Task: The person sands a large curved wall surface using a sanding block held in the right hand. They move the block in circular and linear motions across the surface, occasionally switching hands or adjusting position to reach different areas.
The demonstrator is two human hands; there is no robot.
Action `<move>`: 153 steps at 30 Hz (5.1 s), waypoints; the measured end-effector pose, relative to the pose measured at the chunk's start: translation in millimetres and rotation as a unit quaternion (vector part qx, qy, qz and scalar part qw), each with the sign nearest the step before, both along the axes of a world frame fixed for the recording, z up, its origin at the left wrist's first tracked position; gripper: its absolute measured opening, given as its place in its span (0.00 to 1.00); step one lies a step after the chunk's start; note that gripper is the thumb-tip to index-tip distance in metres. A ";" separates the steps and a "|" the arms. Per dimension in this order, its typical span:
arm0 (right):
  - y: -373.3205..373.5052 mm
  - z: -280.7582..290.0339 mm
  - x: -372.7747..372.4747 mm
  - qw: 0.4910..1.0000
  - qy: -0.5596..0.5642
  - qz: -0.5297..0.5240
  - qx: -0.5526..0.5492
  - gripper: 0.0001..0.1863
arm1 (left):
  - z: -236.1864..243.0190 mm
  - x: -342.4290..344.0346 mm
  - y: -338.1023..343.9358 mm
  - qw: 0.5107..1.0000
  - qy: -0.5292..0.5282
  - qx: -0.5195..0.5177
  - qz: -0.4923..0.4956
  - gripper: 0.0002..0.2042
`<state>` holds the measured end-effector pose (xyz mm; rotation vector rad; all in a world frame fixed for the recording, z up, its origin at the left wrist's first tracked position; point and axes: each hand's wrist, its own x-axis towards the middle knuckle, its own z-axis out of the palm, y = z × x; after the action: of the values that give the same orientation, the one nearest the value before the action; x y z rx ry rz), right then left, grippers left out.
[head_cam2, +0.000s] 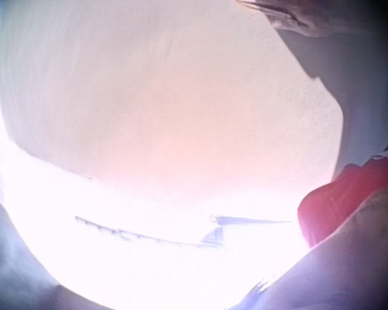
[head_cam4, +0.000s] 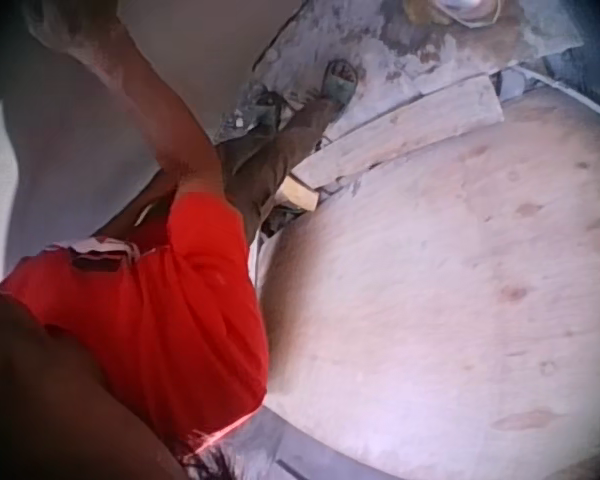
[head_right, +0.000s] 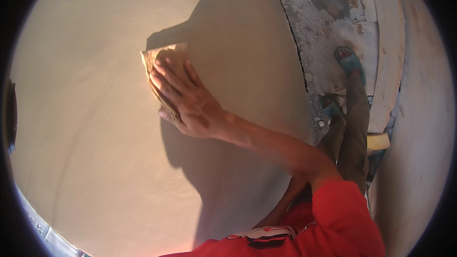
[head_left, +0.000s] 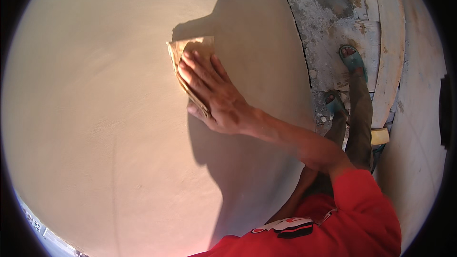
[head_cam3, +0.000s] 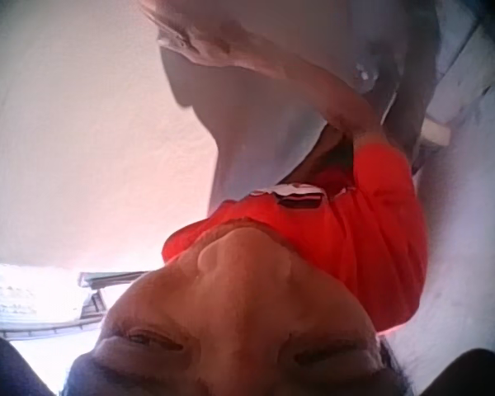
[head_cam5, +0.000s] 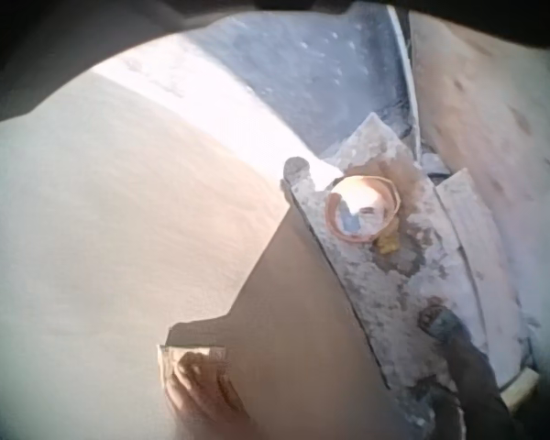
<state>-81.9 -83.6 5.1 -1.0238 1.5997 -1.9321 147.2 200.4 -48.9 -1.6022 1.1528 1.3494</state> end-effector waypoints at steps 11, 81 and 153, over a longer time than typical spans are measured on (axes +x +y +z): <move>24.8 28.8 34.1 0.999 0.008 -0.016 -0.048 0.34 | -40.0 55.9 29.0 0.993 0.102 -0.030 -0.053 0.25; -34.6 210.3 -23.6 0.982 0.125 -0.016 -0.138 0.35 | 45.1 130.4 12.2 0.973 0.135 -0.156 -0.102 0.29; 103.7 -313.1 122.1 0.879 -0.382 0.027 0.286 0.42 | -219.4 -40.0 20.1 0.934 -0.025 -0.117 -0.336 0.40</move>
<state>40.1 20.1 -308.0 -0.0300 1.4639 -1.3891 107.2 220.5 -268.2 -1.2013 1.6776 0.7377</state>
